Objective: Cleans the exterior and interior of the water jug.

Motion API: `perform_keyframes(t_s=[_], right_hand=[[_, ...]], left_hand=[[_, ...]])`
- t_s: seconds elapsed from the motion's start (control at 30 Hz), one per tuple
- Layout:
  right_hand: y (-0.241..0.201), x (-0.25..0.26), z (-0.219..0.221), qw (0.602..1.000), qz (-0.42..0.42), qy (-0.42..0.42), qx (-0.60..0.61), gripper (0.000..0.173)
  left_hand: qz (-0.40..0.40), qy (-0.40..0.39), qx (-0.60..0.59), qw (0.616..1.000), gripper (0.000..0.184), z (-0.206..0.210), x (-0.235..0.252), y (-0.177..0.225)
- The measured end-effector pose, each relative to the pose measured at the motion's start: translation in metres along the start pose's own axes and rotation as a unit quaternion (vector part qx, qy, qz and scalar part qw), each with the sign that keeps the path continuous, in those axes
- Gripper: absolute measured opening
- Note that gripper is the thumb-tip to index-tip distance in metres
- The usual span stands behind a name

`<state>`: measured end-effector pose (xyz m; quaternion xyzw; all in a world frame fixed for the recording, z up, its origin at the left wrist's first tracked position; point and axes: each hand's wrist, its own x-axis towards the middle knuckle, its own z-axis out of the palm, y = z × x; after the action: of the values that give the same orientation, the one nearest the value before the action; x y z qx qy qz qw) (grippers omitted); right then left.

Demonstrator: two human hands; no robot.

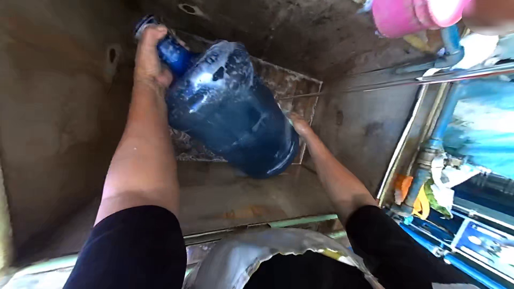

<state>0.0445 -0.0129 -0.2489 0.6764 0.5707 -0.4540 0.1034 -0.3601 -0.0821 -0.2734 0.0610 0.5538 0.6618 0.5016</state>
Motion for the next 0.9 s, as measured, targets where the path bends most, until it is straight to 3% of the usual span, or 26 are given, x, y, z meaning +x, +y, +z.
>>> perform_keyframes(t_s=[0.07,0.13,0.2,0.27,0.3,0.37,0.43,0.47,0.5,0.6,0.67,0.73,0.8,0.9], right_hand=[[-0.004,-0.018,0.008,0.995,-0.068,0.041,-0.064,0.047],[0.016,-0.069,0.017,0.964,-0.24,0.057,-0.099,0.044],[0.024,-0.097,0.027,0.936,-0.333,0.055,-0.099,0.044],[0.002,-0.083,0.021,0.957,-0.276,0.024,-0.085,0.044],[-0.013,-0.058,0.015,0.971,-0.23,0.019,-0.068,0.046],[-0.039,0.003,0.005,0.99,-0.139,0.004,0.001,0.047],[-0.074,0.039,-0.006,0.989,-0.115,0.017,0.09,0.043],[-0.098,0.044,-0.012,0.984,-0.127,0.03,0.12,0.042],[-0.12,0.044,-0.02,0.978,-0.162,0.03,0.131,0.042],[-0.151,0.037,-0.029,0.954,-0.271,0.012,0.13,0.042],[-0.155,0.012,-0.024,0.919,-0.384,0.044,0.073,0.041],[-0.147,-0.015,-0.015,0.858,-0.507,0.061,0.054,0.04],[-0.147,-0.026,-0.013,0.834,-0.546,0.059,0.048,0.037],[-0.167,0.004,-0.042,0.917,-0.391,0.038,0.068,0.036]], left_hand=[[0.001,-0.048,-0.01,0.999,0.021,-0.011,0.004,0.0],[-0.039,0.032,0.013,0.999,0.03,-0.027,0.006,0.0],[-0.093,0.118,0.083,0.985,0.042,-0.032,0.006,0.0],[-0.1,0.135,0.088,0.982,0.028,-0.018,0.004,-0.001],[-0.079,0.108,0.059,0.989,0.022,-0.006,0.001,0.0],[-0.013,-0.005,0.013,1.0,0.017,0.017,-0.006,0.0],[0.041,-0.17,-0.003,0.985,0.024,0.037,-0.011,0.004],[0.05,-0.229,-0.011,0.972,0.035,0.043,-0.01,0.007],[0.046,-0.24,-0.008,0.97,0.044,0.051,-0.009,0.007],[-0.036,-0.039,0.034,0.998,0.054,0.078,-0.011,-0.001],[-0.036,-0.005,0.03,0.999,0.044,0.08,-0.008,0.004],[0.003,-0.07,0.01,0.997,0.025,0.064,-0.015,0.008],[0.043,-0.161,-0.006,0.986,0.026,0.05,-0.026,0.003],[0.083,-0.294,-0.018,0.952,0.045,0.075,-0.036,0.01]])
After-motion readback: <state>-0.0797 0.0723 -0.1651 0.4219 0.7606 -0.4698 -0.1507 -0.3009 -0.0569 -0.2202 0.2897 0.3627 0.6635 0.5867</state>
